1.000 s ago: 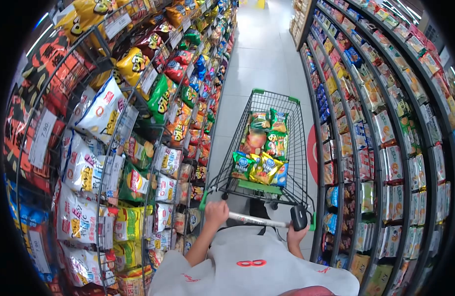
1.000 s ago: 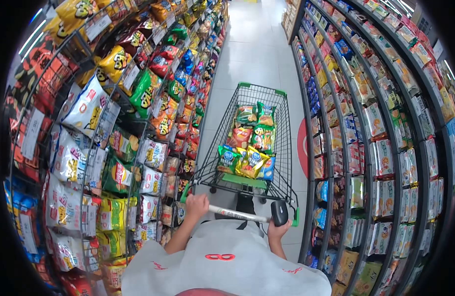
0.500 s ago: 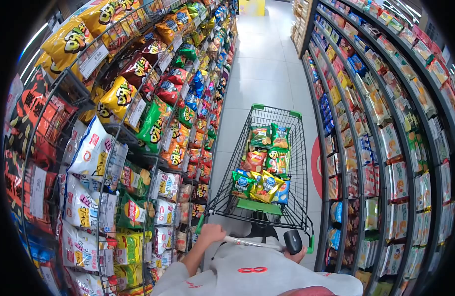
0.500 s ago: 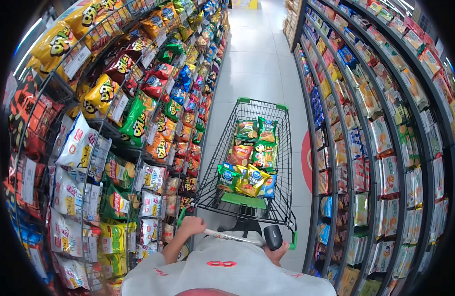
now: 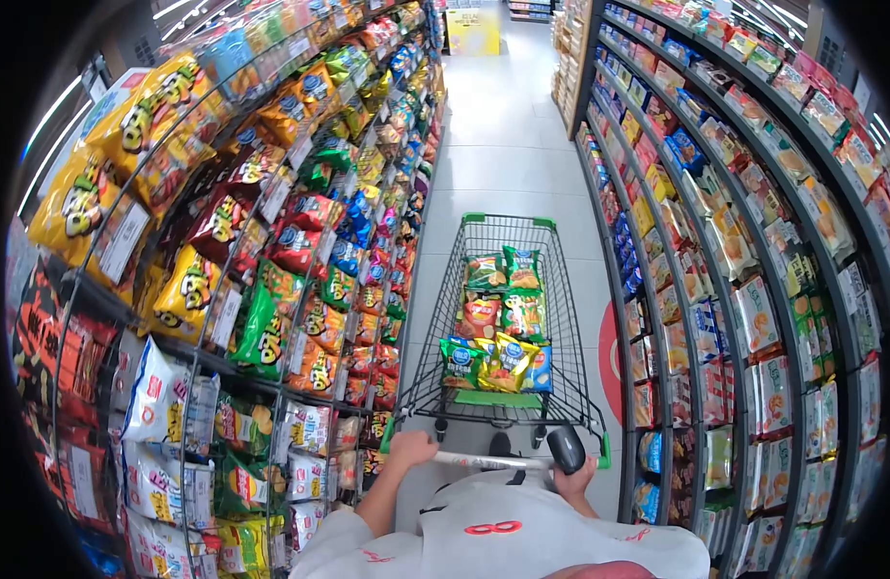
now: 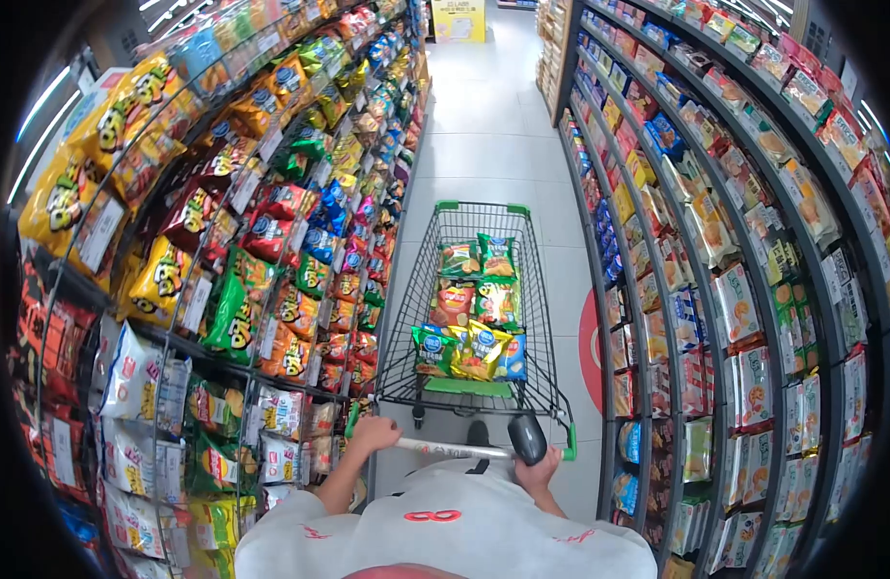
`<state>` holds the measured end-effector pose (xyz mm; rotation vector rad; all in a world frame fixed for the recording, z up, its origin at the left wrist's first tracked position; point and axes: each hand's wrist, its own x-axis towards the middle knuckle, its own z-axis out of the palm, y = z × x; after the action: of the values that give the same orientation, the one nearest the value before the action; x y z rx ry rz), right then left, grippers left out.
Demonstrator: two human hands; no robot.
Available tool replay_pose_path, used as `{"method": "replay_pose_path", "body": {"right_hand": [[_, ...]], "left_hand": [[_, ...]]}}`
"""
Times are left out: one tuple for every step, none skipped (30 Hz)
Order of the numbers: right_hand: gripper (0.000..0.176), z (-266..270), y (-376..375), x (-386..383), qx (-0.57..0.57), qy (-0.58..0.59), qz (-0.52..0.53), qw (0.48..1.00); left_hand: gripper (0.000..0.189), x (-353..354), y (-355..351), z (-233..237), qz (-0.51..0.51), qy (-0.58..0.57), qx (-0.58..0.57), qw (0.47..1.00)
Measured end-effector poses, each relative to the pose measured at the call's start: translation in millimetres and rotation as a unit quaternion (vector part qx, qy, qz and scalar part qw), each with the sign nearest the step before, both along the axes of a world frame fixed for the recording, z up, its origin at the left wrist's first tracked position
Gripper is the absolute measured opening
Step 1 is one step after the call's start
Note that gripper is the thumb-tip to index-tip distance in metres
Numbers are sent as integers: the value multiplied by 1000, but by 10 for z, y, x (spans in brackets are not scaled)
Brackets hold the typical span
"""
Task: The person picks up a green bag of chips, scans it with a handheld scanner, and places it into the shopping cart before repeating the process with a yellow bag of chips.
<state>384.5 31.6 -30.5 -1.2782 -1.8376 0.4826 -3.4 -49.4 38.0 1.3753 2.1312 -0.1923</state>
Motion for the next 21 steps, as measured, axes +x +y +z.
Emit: {"method": "replay_pose_path", "body": {"right_hand": [[31,84,178,-74,-8,12,-6,1000],[31,169,362,-147,-16,25,-11,1000],[30,252,536,-235,9,18,-8,1000],[28,344,702,-299,29,11,-2,1000],[27,419,867,-336,49,2,5,999],[26,412,1059,-371,75,-6,18,997],[25,419,1248,-416,101,-13,32,994],[23,547,1404,-497,105,-1,32,994],[22,544,1571,-556,109,13,28,994],[20,578,1704,-612,96,21,22,995],[20,549,1863,-662,95,25,8,995],[19,526,2036,-729,95,30,-6,995],[19,534,2199,-791,102,28,-10,994],[19,541,2353,-843,108,25,-13,994],[19,544,2500,-887,114,21,-16,993],[21,536,2655,-918,91,14,-1,996],[24,530,2812,-956,69,4,13,998],[27,547,2964,-978,46,-5,28,999],[23,559,3113,-1018,42,-6,25,999],[22,569,3254,-1043,41,-9,27,999],[22,542,3416,-1082,41,-12,29,999]], "left_hand": [[47,-33,173,28,5,3,13,1000],[47,-57,348,78,11,6,26,1000],[46,-82,512,138,22,16,51,998],[45,-85,670,218,34,25,71,997],[44,-84,811,282,49,33,91,994],[42,-100,952,310,55,40,120,990],[40,-136,1106,310,62,49,148,986],[39,-176,1248,301,69,58,176,980],[37,-215,1378,277,71,70,204,974],[36,-255,1506,241,72,81,232,967],[34,-293,1650,216,74,94,262,958],[34,-328,1803,211,76,94,269,956],[34,-363,1954,214,78,94,276,953],[33,-405,2097,216,81,94,283,951],[34,-454,2230,202,80,83,302,946],[35,-507,2360,166,74,85,311,944],[35,-583,2485,118,69,85,321,941],[36,-617,2605,128,64,86,330,938],[37,-644,2727,133,61,85,338,935],[37,-664,2838,126,62,84,337,936],[37,-689,2956,139,63,84,338,935]]}}
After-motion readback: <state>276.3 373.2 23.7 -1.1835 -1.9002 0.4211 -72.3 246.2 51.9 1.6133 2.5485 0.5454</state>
